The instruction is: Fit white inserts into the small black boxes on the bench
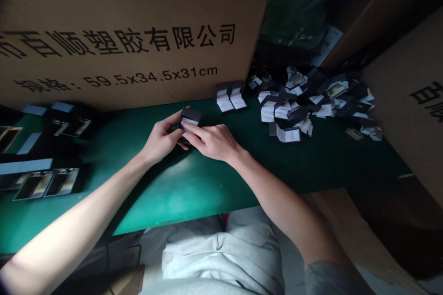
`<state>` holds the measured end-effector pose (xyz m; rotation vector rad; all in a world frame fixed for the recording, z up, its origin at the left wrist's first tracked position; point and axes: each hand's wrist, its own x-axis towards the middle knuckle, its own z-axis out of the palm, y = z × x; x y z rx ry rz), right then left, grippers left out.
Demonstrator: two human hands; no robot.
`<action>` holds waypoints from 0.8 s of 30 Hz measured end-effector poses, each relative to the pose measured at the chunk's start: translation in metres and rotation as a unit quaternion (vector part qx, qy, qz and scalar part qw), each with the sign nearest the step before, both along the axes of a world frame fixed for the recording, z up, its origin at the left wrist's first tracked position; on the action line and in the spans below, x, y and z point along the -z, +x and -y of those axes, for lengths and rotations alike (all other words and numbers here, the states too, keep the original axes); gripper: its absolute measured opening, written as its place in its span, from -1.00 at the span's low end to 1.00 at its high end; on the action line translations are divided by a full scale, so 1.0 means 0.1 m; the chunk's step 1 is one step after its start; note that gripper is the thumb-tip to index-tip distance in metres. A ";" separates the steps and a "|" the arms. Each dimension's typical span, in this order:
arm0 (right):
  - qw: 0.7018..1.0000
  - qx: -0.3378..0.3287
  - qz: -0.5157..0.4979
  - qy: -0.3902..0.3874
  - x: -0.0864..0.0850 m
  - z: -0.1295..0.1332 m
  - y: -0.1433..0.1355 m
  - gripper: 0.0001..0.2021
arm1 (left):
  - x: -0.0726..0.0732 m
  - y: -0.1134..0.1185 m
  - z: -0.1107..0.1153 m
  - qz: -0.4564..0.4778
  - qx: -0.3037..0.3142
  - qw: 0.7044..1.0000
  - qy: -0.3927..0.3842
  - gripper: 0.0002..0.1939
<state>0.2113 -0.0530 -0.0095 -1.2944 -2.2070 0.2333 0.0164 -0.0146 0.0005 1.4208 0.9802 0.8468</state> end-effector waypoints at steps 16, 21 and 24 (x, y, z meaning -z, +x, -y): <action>0.977 0.095 0.166 -0.091 -0.23 0.05 -0.10 -0.50 | -0.03 0.01 0.00 -0.024 -0.005 1.000 0.004 -0.29; 0.979 0.066 0.171 -0.092 -0.19 0.02 -0.07 -0.45 | -0.04 0.01 -0.01 -0.013 -0.016 1.000 0.005 -0.31; 0.981 0.049 0.165 -0.089 -0.17 0.02 -0.06 -0.44 | -0.01 0.02 -0.02 -0.007 -0.020 1.000 0.010 -0.29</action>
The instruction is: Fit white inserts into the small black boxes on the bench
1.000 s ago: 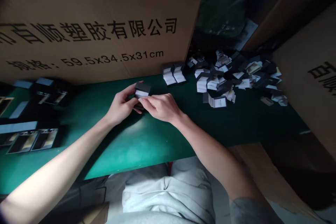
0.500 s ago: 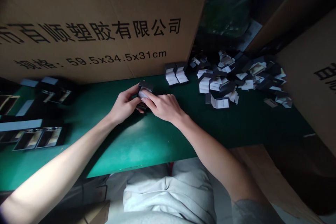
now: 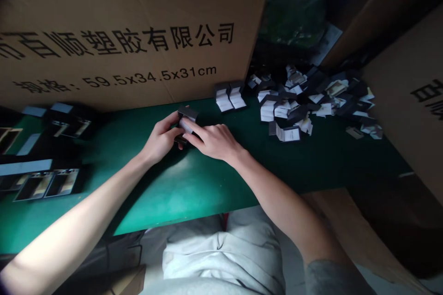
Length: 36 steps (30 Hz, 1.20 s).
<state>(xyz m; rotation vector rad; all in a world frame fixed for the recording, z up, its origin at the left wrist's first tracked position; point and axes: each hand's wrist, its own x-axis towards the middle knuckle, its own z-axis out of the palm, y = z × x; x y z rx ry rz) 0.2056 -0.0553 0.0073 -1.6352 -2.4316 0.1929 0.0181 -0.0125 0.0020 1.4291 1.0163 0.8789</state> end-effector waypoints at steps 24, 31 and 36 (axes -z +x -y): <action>0.999 0.027 0.021 -0.034 -0.09 0.05 -0.11 -0.37 | 0.24 0.01 -0.02 0.003 -0.043 0.994 0.096 -0.27; 0.999 0.035 0.015 -0.039 -0.10 0.05 -0.11 -0.37 | 0.20 0.02 -0.02 0.011 -0.042 0.996 0.079 -0.30; 0.999 0.025 0.011 -0.032 -0.07 0.04 -0.09 -0.35 | 0.13 0.04 -0.01 0.015 -0.060 0.994 0.089 -0.30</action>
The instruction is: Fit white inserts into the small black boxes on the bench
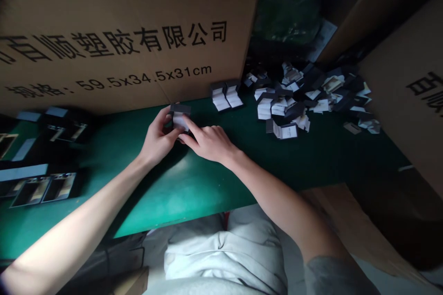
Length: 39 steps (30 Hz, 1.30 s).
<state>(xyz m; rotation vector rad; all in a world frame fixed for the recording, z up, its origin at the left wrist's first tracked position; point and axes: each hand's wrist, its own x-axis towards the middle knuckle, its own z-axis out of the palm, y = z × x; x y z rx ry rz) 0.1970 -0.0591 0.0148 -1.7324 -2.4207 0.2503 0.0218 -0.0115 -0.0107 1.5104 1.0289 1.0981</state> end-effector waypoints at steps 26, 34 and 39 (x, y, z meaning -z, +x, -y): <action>1.000 -0.021 -0.020 -0.012 0.00 -0.01 0.02 -0.31 | 0.00 -0.02 -0.04 0.004 -0.023 0.999 0.023 -0.59; 0.999 -0.023 -0.020 -0.012 0.01 -0.01 0.02 -0.31 | 0.01 -0.02 -0.04 0.023 -0.024 0.999 0.010 -0.55; 1.000 -0.020 -0.013 -0.020 -0.01 -0.01 0.02 -0.31 | 0.00 -0.03 -0.04 0.024 -0.026 0.999 0.004 -0.57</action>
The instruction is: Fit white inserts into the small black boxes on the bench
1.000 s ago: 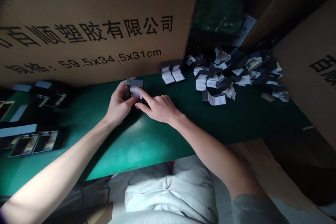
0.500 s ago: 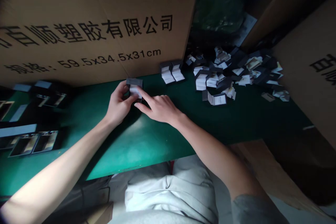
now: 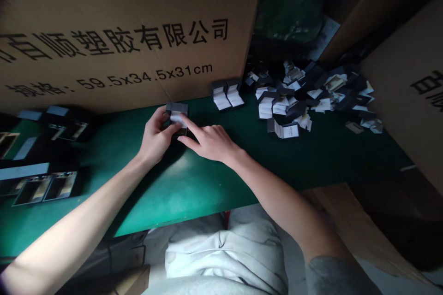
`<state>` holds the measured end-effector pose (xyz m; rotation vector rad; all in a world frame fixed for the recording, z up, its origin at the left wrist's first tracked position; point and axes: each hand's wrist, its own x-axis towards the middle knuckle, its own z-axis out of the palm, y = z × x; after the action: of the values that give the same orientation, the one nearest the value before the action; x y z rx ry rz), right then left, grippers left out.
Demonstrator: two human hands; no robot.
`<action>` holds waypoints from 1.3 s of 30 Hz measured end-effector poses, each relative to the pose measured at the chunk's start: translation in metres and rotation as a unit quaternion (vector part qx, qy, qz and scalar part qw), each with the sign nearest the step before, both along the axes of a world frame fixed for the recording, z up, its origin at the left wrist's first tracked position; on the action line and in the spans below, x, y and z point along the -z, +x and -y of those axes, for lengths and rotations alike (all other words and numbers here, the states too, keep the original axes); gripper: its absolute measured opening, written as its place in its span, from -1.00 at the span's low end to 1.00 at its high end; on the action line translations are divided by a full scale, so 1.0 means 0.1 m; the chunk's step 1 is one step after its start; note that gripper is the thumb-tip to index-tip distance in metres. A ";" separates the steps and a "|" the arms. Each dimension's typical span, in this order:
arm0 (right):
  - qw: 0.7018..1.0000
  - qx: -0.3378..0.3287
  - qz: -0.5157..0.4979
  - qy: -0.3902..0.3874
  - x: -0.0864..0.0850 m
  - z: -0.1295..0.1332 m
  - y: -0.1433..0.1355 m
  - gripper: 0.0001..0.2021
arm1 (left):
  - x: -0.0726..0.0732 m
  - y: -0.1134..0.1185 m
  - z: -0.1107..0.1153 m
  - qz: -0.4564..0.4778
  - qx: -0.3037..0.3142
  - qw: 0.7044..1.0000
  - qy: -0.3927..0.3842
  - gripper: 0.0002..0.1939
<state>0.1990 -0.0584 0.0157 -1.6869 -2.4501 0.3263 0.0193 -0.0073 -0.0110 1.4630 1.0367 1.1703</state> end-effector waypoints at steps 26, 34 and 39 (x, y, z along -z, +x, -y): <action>1.000 -0.001 0.007 0.006 0.00 0.00 -0.01 -0.31 | 0.00 -0.01 -0.01 -0.022 0.007 0.999 0.024 -0.58; 1.000 -0.010 0.003 0.018 0.04 0.00 0.01 -0.33 | 0.03 -0.01 -0.04 -0.019 0.006 0.999 0.043 -0.58; 1.000 -0.011 0.005 0.025 0.06 0.00 0.01 -0.34 | 0.04 -0.02 -0.05 -0.021 0.017 0.999 0.039 -0.50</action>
<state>0.1998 -0.0580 0.0095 -1.6468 -2.4643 0.2567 0.0174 -0.0026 -0.0147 1.5676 1.0006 1.1718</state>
